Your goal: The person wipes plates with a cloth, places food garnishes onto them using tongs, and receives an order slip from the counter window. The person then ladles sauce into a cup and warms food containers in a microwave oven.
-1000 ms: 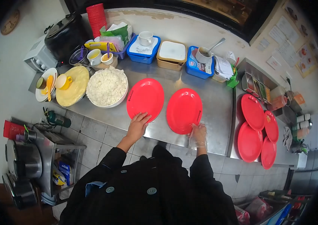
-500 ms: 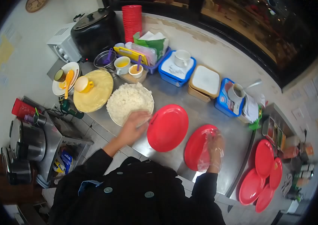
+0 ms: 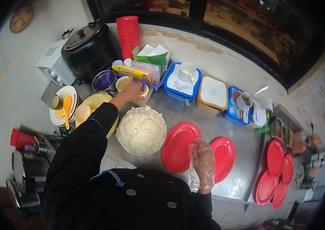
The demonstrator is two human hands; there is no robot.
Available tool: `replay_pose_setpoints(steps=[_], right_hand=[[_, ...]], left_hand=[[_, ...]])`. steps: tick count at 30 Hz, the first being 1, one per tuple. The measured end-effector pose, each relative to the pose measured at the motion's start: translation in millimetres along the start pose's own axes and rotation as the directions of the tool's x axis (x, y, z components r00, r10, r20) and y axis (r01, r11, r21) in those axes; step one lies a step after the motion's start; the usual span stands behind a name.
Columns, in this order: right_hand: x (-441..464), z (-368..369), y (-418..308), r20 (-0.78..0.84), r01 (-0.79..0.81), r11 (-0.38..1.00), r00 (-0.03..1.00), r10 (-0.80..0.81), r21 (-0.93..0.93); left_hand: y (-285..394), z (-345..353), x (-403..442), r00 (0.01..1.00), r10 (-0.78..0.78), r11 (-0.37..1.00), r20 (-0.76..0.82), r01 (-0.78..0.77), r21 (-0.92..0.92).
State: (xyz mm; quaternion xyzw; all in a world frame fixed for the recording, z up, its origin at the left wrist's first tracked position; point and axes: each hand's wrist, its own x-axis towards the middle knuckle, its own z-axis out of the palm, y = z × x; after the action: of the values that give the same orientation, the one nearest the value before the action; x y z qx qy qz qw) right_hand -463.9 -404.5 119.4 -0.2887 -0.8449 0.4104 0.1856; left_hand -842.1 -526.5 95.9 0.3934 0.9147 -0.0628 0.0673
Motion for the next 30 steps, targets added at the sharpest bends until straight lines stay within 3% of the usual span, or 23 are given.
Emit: replay_pose_setpoints(steps=[1,3,4,6,8,9,12,13,15,16,18,20,23,25,26,27,30], right_hand=[[-5,1,-1,-0.022,-0.019,1.000,1.000,0.019,0.010],[-7,1,-10,-0.066,-0.030,0.999,0.997,0.027,-0.042],[-3,2,-17,-0.074,-0.040,0.998,0.997,0.037,-0.044],[10,3,-42,-0.039,-0.064,0.987,0.997,0.070,0.150],[21,1,-77,0.048,-0.143,0.922,0.990,0.134,0.360],[25,-1,-87,0.046,-0.153,0.924,0.988,0.146,0.351],[34,-4,-92,0.115,-0.098,0.833,0.993,0.042,0.545],[36,-2,-86,0.023,0.044,0.851,0.998,-0.065,0.523],[35,-8,-75,-0.011,0.205,0.831,0.972,-0.233,0.517],[29,-16,-73,-0.002,0.193,0.836,0.975,-0.223,0.515],[12,-33,-78,0.232,-0.005,0.888,0.966,-0.115,0.459],[-2,-37,-74,0.253,0.010,0.909,0.959,-0.126,0.416],[-15,-44,-61,0.080,0.282,0.924,0.947,-0.311,0.260],[-15,-49,-46,0.041,0.345,0.924,0.933,-0.356,0.164],[-16,-49,-39,0.000,0.404,0.913,0.915,-0.404,0.067],[-17,-48,-35,0.001,0.399,0.915,0.917,-0.400,0.067],[-19,-45,-24,-0.003,0.412,0.908,0.910,-0.414,-0.069]], left_hand=[[-1,2,-2,1.000,0.022,1.000,0.012,-0.022,0.000],[-3,2,-7,0.989,0.006,0.998,-0.145,-0.015,-0.059],[2,-9,-19,0.990,0.018,0.998,-0.142,-0.027,-0.060],[16,-33,-52,0.926,-0.041,0.961,-0.375,-0.065,-0.267],[32,-46,-83,0.890,0.068,0.866,-0.451,-0.277,-0.417],[47,-56,-103,0.900,0.122,0.772,-0.419,-0.351,-0.530],[99,-60,-154,0.881,0.251,0.548,-0.401,-0.471,-0.692],[116,-55,-165,0.885,0.252,0.542,-0.390,-0.463,-0.701],[145,-47,-180,0.898,0.196,0.464,-0.393,-0.438,-0.770],[153,-40,-182,0.903,0.195,0.459,-0.383,-0.429,-0.778],[166,-22,-184,0.896,0.104,0.440,-0.433,-0.431,-0.787],[172,-15,-186,0.905,0.097,0.439,-0.414,-0.412,-0.799],[182,-3,-185,0.895,0.090,0.451,-0.436,-0.427,-0.784],[187,2,-184,0.879,0.084,0.467,-0.470,-0.452,-0.760],[190,3,-185,0.916,0.111,0.427,-0.386,-0.395,-0.814],[193,5,-185,0.943,0.143,0.386,-0.300,-0.332,-0.861],[201,10,-185,0.946,0.141,0.427,-0.293,-0.325,-0.844]])
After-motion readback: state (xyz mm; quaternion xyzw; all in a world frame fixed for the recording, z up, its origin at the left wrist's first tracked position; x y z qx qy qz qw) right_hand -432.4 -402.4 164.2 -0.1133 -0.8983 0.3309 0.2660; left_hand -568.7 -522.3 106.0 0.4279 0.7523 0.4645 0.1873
